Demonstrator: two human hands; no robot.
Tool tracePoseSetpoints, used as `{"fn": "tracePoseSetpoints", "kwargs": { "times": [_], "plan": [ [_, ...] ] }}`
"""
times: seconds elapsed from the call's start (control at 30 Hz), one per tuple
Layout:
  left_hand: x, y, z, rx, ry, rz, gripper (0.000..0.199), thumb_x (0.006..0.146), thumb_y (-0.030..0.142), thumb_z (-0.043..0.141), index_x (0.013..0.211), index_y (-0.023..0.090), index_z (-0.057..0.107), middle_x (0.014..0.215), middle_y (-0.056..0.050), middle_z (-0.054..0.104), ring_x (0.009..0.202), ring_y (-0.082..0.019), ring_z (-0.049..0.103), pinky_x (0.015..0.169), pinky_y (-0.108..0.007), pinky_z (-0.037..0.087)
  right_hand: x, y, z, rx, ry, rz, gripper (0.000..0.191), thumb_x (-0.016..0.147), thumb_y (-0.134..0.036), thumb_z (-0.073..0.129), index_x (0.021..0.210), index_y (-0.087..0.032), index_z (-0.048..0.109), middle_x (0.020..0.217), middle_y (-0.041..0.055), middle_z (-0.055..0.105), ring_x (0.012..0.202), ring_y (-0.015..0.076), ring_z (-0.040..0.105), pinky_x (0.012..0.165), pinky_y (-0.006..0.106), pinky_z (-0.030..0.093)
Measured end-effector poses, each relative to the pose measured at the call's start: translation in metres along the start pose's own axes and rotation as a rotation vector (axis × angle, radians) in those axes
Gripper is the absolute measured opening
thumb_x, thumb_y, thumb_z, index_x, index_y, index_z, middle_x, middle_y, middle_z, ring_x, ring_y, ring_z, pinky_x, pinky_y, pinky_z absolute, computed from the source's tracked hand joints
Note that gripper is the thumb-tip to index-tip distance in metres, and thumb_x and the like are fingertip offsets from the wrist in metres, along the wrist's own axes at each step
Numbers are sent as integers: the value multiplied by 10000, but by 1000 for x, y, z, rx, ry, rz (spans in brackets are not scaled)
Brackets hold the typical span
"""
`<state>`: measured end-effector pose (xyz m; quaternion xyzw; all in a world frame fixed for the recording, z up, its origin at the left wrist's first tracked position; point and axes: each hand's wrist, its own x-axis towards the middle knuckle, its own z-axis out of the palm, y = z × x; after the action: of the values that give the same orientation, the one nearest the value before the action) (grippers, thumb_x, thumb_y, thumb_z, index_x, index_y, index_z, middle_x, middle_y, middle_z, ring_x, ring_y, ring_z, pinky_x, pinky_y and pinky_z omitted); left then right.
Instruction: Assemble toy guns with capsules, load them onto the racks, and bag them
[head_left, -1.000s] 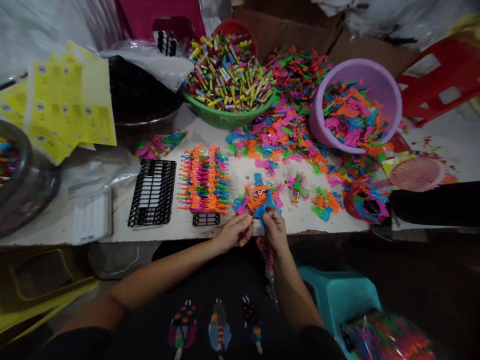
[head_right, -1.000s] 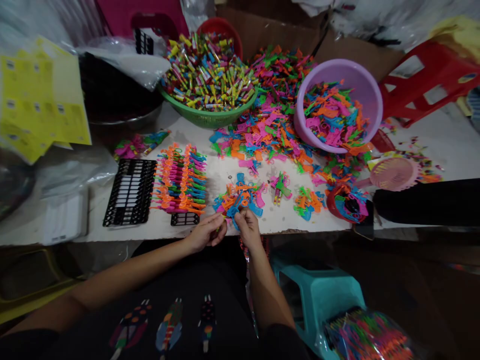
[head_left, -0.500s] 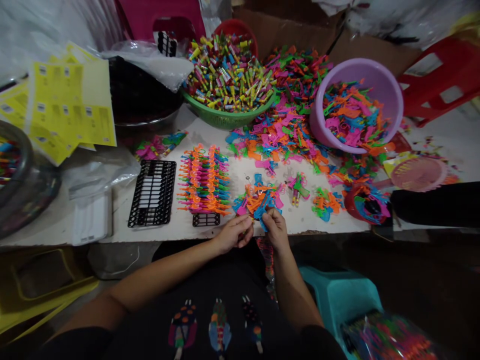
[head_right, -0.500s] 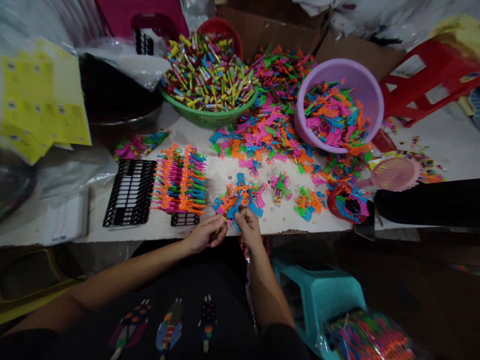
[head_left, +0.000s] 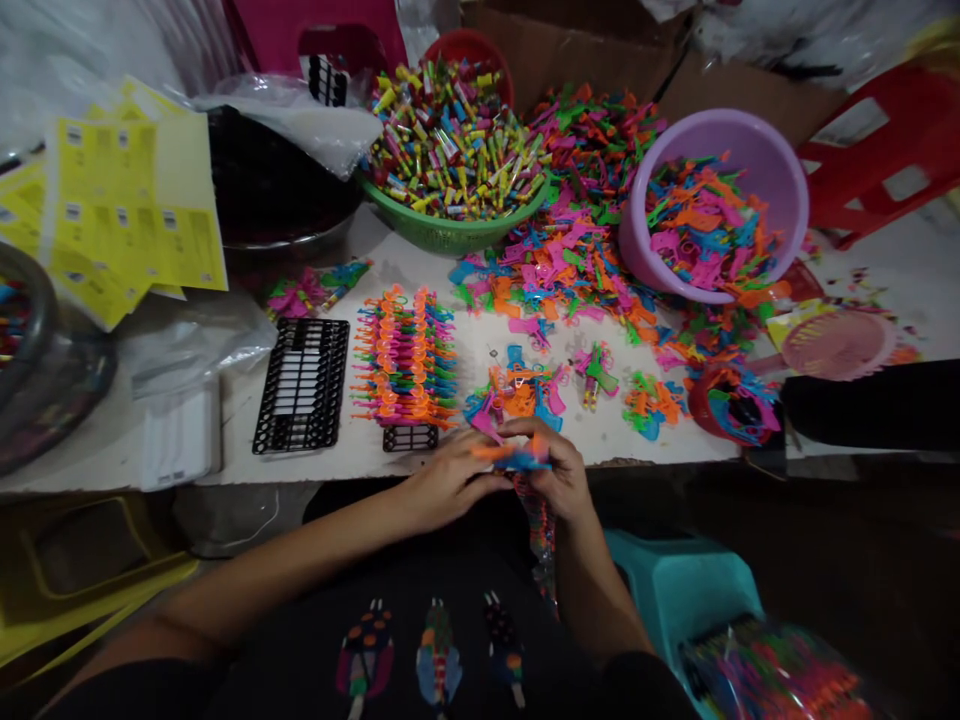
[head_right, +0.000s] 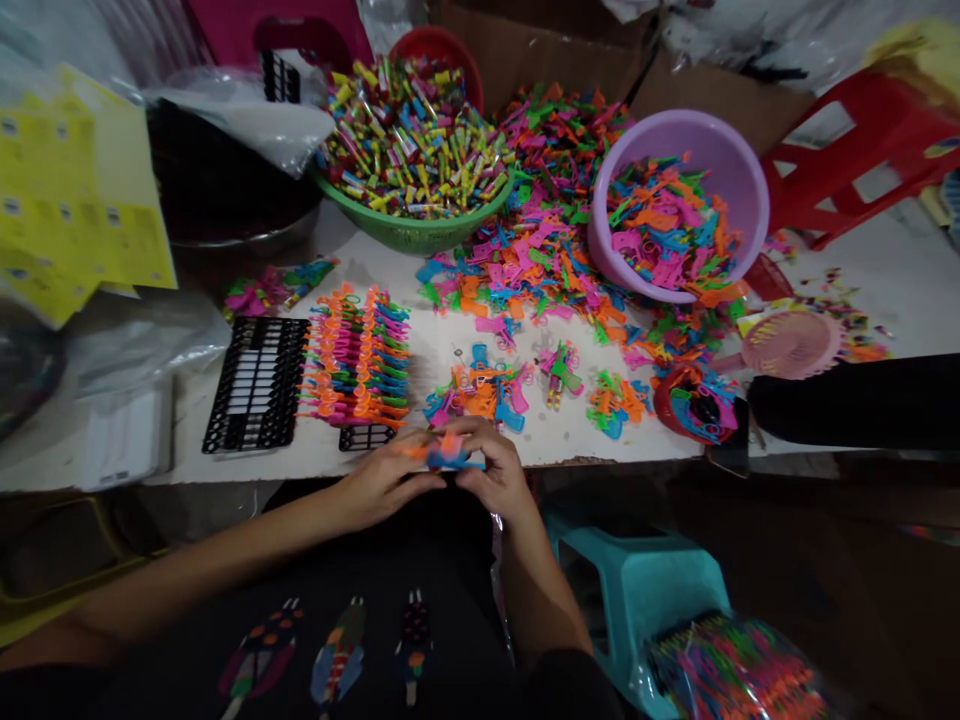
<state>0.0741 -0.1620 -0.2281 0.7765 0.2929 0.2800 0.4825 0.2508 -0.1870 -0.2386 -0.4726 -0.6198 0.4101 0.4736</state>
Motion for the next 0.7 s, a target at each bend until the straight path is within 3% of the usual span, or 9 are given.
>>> {"fn": "tracePoseSetpoints", "kwargs": {
  "times": [0.07, 0.17, 0.23, 0.37, 0.47, 0.6, 0.7],
  "plan": [
    [-18, 3, -17, 162, 44, 130, 236, 821, 245, 468, 1016, 186, 586, 896, -78, 584, 870, -164, 522, 746, -295, 435, 3, -1, -4, -8, -11, 28, 493, 705, -668, 403, 681, -195, 538, 818, 62, 584, 719, 169, 536, 672, 320, 430],
    [-51, -9, -34, 242, 139, 175, 274, 772, 176, 551, 1045, 185, 576, 861, -67, 615, 827, -147, 550, 730, -274, 457, 8, 13, -2, -288, 203, 223, 404, 754, -574, 428, 740, -191, 558, 763, 53, 599, 645, 152, 536, 616, 291, 423],
    [-74, -22, -39, 242, 283, 115, 245, 732, 159, 602, 977, 180, 600, 836, -52, 636, 801, -139, 575, 727, -263, 471, 9, 27, 4, -554, 216, 337, 324, 743, -499, 499, 770, -186, 576, 739, 44, 602, 640, 150, 532, 624, 283, 411],
    [-103, -43, -37, 177, 590, -192, 124, 718, 195, 612, 836, 161, 636, 804, -45, 663, 731, -136, 613, 664, -239, 493, 9, 54, 14, -827, 41, 487, 268, 737, -421, 529, 817, -176, 602, 829, 73, 617, 761, 185, 554, 678, 294, 403],
    [-108, -52, -32, 107, 697, -325, 125, 701, 240, 618, 786, 152, 643, 794, -47, 668, 730, -148, 619, 666, -249, 497, 19, 64, 13, -900, 9, 567, 241, 745, -386, 523, 824, -175, 609, 863, 81, 620, 806, 199, 554, 690, 297, 395],
    [-101, -60, -32, 7, 695, -299, 169, 702, 276, 588, 801, 152, 645, 828, -65, 661, 790, -169, 612, 709, -275, 495, 39, 58, 12, -1019, 156, 545, 275, 797, -359, 438, 895, -159, 599, 954, 110, 596, 872, 210, 540, 691, 298, 381],
    [-97, -69, -33, -21, 728, -270, 186, 694, 300, 576, 792, 154, 635, 814, -67, 651, 797, -177, 605, 717, -290, 490, 44, 47, 24, -1098, 229, 506, 370, 815, -443, 380, 906, -158, 598, 970, 125, 591, 856, 212, 550, 670, 302, 384]
  ]
}}
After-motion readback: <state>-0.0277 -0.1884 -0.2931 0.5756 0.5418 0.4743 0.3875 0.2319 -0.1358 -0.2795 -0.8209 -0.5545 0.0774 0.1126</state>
